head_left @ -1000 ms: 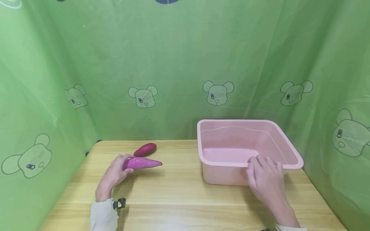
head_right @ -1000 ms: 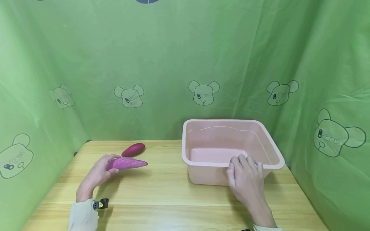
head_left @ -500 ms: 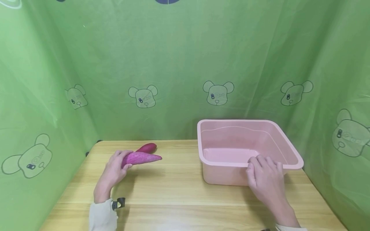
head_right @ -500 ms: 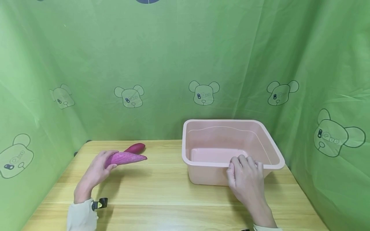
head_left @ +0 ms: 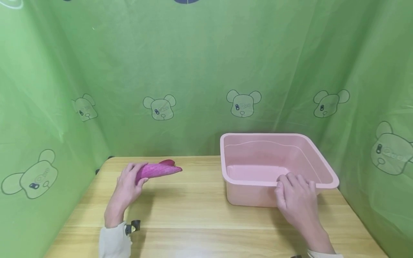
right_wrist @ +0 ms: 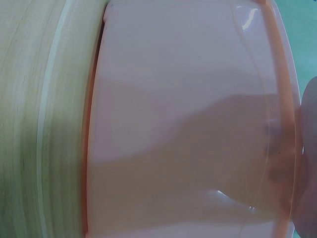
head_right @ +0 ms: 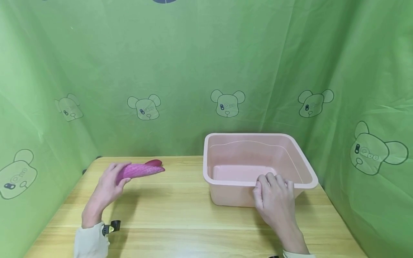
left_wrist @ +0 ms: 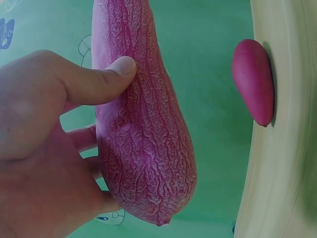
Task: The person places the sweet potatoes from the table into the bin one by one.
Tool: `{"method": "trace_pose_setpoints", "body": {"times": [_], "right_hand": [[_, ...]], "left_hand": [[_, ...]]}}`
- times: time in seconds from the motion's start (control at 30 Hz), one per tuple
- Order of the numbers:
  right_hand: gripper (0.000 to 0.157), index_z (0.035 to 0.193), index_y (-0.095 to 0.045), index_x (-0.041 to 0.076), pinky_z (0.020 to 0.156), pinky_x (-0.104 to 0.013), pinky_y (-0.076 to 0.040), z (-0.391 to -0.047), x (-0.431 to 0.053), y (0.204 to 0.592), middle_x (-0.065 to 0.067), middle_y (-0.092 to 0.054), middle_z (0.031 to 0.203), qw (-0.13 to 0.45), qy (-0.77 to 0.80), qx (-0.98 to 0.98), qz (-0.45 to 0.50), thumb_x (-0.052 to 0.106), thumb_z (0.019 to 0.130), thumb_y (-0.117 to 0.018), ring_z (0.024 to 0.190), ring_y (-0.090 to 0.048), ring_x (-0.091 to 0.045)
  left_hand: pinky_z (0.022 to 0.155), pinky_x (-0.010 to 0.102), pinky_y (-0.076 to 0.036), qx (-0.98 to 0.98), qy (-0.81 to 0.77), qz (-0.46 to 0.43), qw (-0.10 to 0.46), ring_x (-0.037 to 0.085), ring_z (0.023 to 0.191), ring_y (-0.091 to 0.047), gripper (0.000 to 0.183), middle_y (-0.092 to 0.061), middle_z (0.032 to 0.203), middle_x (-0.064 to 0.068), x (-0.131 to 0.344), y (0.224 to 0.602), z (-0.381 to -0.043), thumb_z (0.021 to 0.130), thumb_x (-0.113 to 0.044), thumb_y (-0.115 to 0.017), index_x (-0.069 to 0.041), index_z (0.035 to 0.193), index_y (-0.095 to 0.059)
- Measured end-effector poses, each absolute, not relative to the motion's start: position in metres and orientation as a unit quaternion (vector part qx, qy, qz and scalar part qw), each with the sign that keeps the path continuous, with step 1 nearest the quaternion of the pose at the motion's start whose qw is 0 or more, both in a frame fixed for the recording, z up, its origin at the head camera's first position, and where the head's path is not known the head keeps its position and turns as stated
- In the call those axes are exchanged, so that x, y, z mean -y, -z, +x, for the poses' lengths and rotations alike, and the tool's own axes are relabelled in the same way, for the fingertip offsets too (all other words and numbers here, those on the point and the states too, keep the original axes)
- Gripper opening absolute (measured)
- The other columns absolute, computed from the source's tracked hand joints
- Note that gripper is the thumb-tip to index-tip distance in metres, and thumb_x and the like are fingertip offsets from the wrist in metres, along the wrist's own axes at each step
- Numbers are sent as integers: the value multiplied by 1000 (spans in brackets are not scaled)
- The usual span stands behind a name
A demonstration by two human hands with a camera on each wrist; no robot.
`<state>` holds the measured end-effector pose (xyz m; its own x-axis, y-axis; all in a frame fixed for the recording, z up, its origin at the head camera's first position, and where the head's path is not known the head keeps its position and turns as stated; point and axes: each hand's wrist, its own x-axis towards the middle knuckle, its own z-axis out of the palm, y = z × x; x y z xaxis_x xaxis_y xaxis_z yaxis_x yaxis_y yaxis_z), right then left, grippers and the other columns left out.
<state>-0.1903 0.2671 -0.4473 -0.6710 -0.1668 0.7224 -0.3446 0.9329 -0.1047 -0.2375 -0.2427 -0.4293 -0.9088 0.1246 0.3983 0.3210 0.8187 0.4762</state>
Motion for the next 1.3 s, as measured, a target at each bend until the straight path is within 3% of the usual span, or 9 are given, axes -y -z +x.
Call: {"method": "trace_pose_setpoints", "body": {"times": [0.33, 1.0, 1.3], "right_hand": [[27, 88, -57, 9, 74, -51, -35, -191, -267, 448, -7, -53, 81, 381, -118, 906, 141, 24, 99, -37, 75, -45, -29], [28, 88, -57, 8, 74, -52, -35, -191, -267, 448, -8, -55, 81, 384, -121, 904, 142, 24, 100, -37, 76, -46, -30], [30, 88, -57, 9, 75, -52, -36, -192, -268, 449, -8, -55, 81, 384, -122, 904, 144, 26, 100, -36, 75, -46, -30]], "left_hand": [[96, 62, -41, 927, 282, -121, 213, 44, 116, -53, 56, -57, 127, 19, 237, 424, -236, 90, -1, -75, -8, 143, -57], [100, 68, -39, 899, 296, -152, 286, 44, 116, -55, 59, -58, 127, 23, 229, 417, -238, 85, 2, -79, -5, 141, -58], [101, 61, -47, 876, 337, -162, 304, 41, 114, -57, 60, -57, 126, 23, 223, 414, -239, 86, 3, -79, -3, 142, -58]]}}
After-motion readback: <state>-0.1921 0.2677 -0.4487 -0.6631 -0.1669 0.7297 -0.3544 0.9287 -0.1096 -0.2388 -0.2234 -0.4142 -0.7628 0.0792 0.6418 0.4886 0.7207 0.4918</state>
